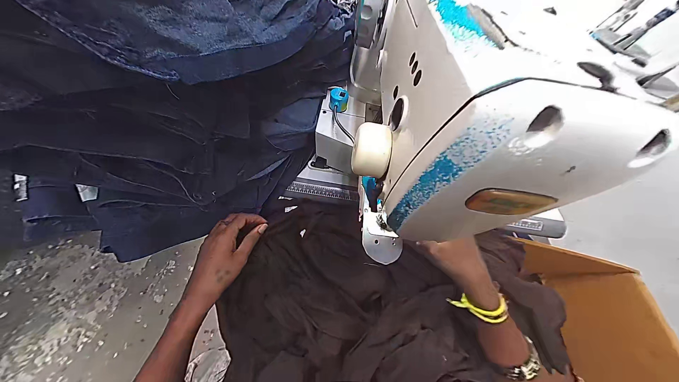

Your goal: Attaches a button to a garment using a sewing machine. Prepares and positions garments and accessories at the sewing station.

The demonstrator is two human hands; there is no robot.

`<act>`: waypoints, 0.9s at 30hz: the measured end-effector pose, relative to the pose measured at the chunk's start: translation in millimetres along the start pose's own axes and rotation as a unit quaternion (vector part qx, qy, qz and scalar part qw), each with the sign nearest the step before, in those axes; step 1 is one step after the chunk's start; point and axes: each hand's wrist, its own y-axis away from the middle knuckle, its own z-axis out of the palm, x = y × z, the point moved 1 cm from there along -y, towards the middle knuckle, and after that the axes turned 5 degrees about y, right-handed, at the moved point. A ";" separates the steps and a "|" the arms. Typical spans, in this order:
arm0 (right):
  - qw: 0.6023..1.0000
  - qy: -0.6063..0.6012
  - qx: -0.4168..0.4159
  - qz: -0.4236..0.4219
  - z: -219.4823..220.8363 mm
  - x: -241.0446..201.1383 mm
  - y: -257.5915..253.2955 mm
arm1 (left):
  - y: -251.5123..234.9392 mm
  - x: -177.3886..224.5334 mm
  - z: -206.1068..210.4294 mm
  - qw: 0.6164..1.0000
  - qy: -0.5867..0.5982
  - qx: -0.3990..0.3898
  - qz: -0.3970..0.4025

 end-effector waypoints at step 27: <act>0.935 0.152 -0.313 -0.073 74.4 -19.0 119.1 | 14.2 4.1 -6.9 0.981 -0.022 -0.139 -0.133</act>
